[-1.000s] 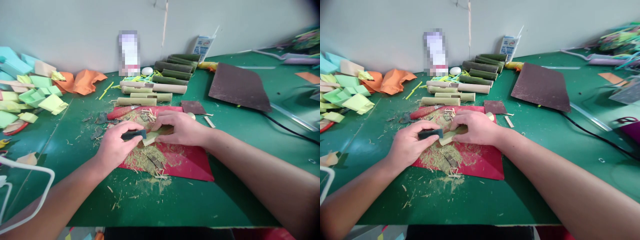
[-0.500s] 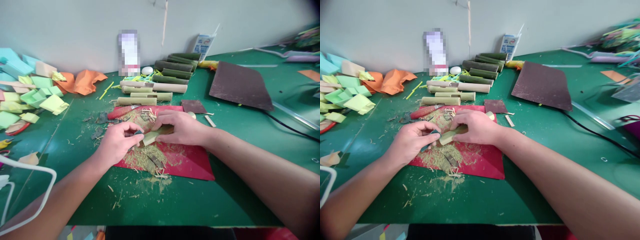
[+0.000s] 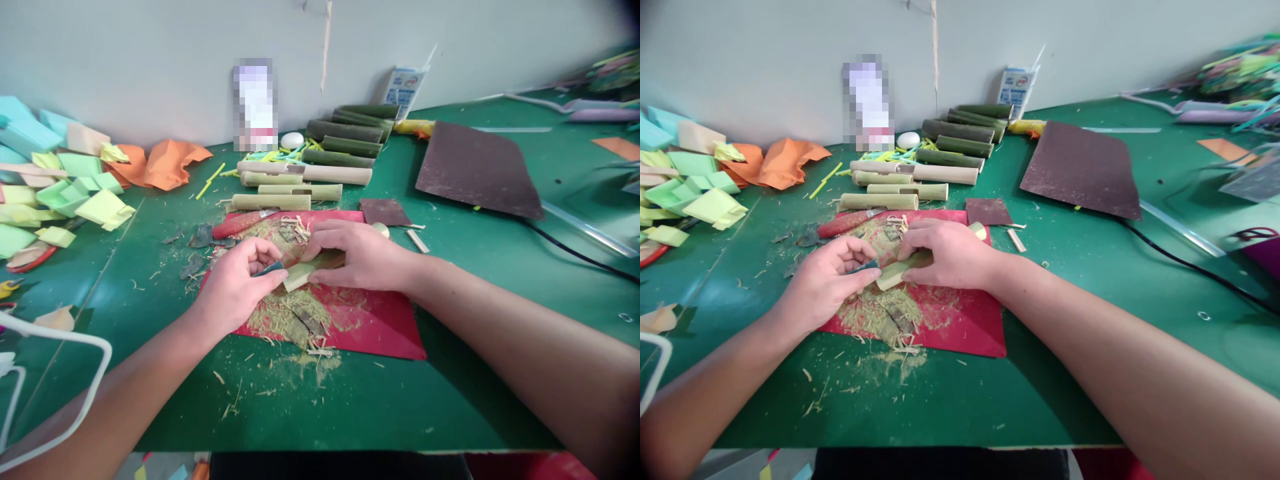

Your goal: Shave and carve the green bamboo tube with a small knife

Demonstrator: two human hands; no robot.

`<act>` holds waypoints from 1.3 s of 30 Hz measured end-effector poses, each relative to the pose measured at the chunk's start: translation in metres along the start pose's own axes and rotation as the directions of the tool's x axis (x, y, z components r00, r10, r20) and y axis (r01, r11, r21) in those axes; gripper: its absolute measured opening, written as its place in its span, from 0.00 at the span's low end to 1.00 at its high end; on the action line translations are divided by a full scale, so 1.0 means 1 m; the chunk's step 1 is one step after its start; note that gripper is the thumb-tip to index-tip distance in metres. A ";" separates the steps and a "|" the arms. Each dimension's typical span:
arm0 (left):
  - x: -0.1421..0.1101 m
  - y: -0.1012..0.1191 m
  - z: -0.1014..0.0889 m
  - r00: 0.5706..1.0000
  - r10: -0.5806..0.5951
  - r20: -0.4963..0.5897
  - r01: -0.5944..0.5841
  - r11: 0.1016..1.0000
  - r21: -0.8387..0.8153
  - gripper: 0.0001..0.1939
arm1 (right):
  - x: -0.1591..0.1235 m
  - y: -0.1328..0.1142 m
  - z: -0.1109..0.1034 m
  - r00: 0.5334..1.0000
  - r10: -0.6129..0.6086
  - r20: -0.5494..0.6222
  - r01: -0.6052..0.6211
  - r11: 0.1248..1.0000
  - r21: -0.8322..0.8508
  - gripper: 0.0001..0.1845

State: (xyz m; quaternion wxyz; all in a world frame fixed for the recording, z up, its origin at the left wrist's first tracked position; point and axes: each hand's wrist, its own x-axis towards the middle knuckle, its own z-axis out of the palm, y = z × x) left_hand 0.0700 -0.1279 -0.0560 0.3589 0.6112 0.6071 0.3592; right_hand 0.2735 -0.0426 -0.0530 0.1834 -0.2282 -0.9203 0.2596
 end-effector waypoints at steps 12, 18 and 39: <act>-0.010 -0.001 -0.008 0.839 0.536 0.094 -0.516 0.728 0.451 0.06 | -0.001 0.001 0.000 1.000 -0.014 -0.011 0.014 1.000 0.021 0.09; -0.012 -0.008 -0.012 0.786 0.594 0.174 -0.591 0.637 0.494 0.10 | -0.002 -0.002 -0.001 1.000 -0.007 -0.015 0.008 0.999 0.043 0.08; -0.010 -0.008 -0.010 0.831 0.518 0.203 -0.551 0.715 0.430 0.10 | -0.001 0.000 -0.001 1.000 -0.011 -0.012 0.011 0.999 0.031 0.10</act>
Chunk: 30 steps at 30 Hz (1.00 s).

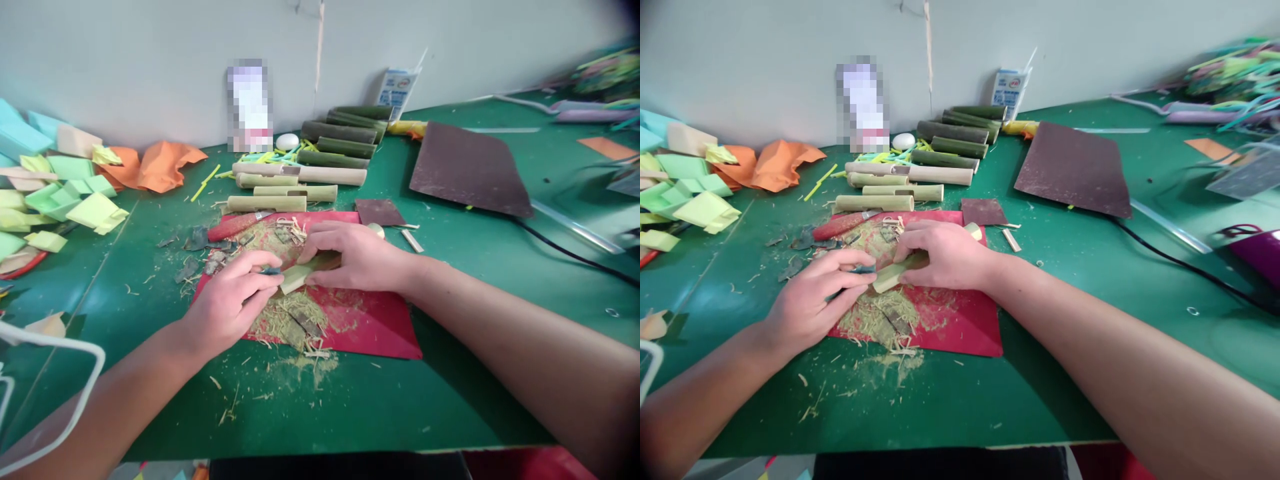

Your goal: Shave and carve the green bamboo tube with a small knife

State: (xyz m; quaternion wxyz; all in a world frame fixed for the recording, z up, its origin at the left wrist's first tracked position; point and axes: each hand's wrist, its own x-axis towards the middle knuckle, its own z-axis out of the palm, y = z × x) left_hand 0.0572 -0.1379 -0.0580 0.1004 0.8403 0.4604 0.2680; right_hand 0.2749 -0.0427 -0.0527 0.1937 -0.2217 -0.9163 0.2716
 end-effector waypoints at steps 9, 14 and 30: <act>0.001 0.000 0.000 0.999 0.033 -0.014 -0.033 0.999 0.005 0.09 | 0.000 0.000 -0.001 1.000 0.004 0.025 -0.005 1.000 0.027 0.10; 0.003 0.000 0.001 0.999 0.052 -0.001 -0.052 0.999 -0.016 0.09 | 0.001 0.001 0.000 1.000 0.011 0.017 -0.011 1.000 0.001 0.10; 0.005 0.000 0.001 0.998 0.043 -0.036 -0.045 0.997 -0.060 0.08 | 0.001 0.002 0.000 1.000 0.000 0.022 0.000 1.000 -0.006 0.10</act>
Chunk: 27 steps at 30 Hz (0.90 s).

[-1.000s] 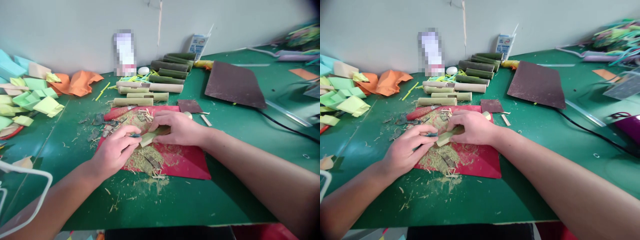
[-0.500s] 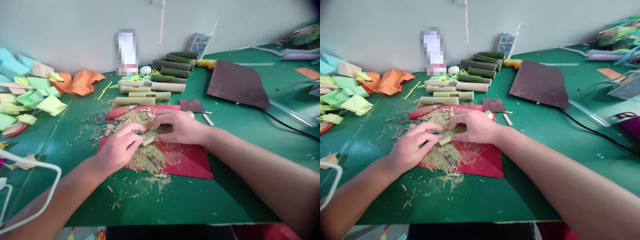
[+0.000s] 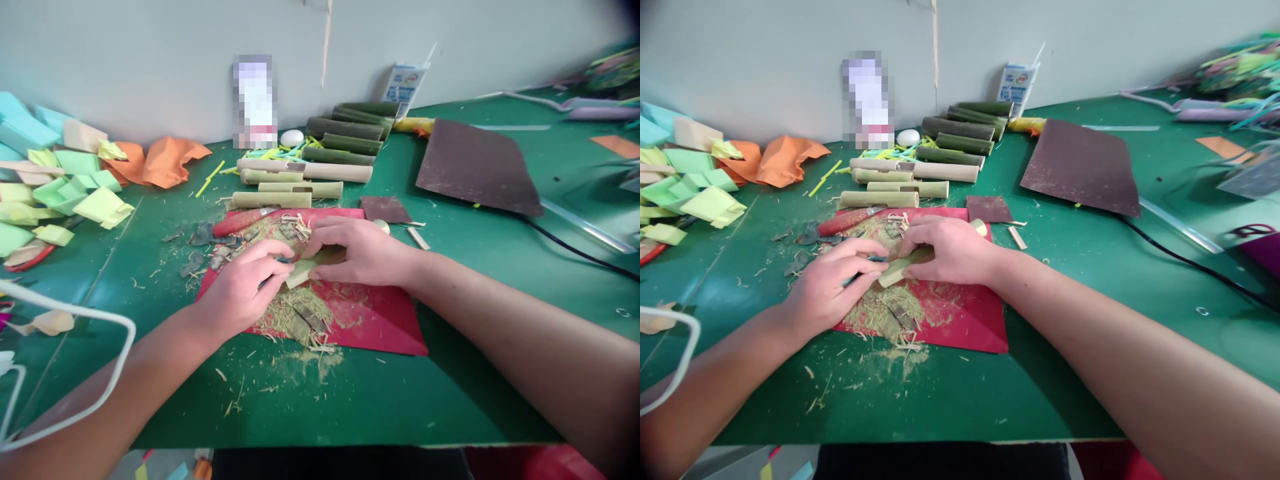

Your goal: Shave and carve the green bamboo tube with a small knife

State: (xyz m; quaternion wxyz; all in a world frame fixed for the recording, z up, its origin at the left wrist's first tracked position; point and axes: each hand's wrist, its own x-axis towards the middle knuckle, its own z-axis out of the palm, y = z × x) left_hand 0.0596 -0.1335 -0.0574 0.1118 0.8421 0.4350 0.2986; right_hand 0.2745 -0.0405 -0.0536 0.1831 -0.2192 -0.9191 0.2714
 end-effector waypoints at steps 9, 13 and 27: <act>0.001 0.001 0.001 1.000 -0.004 0.010 0.004 1.000 0.006 0.07 | 0.001 0.001 0.000 1.000 -0.011 0.004 0.011 1.000 -0.006 0.10; 0.001 0.002 0.000 0.999 -0.020 0.027 0.019 1.000 0.016 0.08 | 0.001 -0.001 0.000 1.000 0.007 0.008 -0.007 1.000 0.010 0.10; 0.003 0.004 0.003 0.998 0.064 0.005 -0.064 0.998 0.022 0.07 | 0.002 0.000 0.000 1.000 -0.008 0.007 0.008 1.000 0.004 0.10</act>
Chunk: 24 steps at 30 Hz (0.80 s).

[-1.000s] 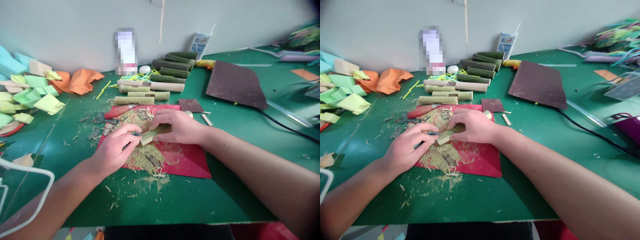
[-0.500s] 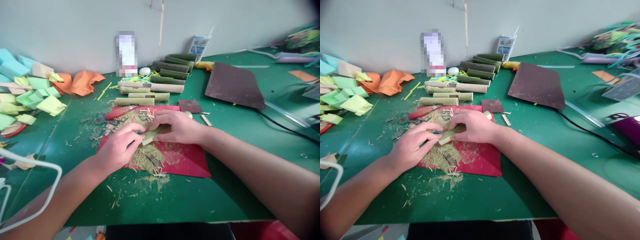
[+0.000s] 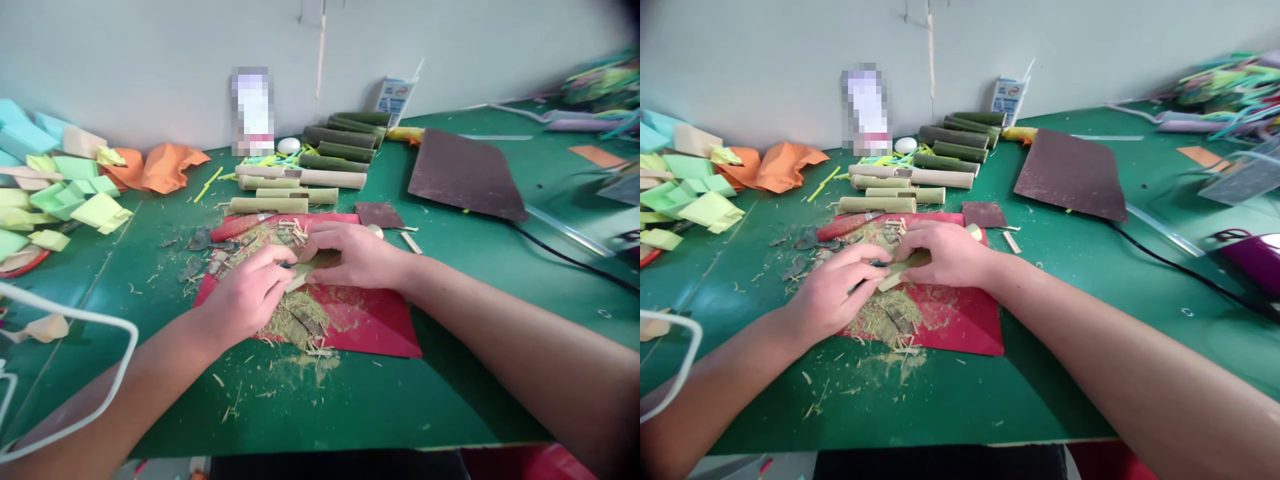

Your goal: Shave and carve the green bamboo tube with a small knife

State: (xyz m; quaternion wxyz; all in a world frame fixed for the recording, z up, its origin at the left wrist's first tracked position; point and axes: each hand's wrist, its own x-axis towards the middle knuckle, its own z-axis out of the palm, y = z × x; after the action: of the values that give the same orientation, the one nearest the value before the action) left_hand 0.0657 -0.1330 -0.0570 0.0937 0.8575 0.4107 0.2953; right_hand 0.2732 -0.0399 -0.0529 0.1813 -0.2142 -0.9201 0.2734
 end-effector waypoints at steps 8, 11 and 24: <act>-0.004 0.001 -0.001 1.000 0.012 -0.003 -0.012 0.999 0.040 0.07 | 0.000 0.003 0.000 1.000 0.002 0.004 -0.002 1.000 0.024 0.10; -0.001 0.001 0.000 1.000 0.028 -0.004 -0.028 0.999 0.037 0.07 | 0.001 0.004 0.000 1.000 0.011 0.008 -0.011 0.998 0.061 0.10; -0.005 0.002 -0.003 0.997 0.061 0.044 -0.064 0.995 0.082 0.08 | 0.002 0.005 -0.001 1.000 0.022 0.018 -0.023 0.996 0.081 0.12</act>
State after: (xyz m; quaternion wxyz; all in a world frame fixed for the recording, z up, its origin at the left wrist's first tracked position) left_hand 0.0626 -0.1380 -0.0560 0.0571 0.8790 0.3937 0.2627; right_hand 0.2734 -0.0351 -0.0546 0.1789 -0.2145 -0.9073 0.3144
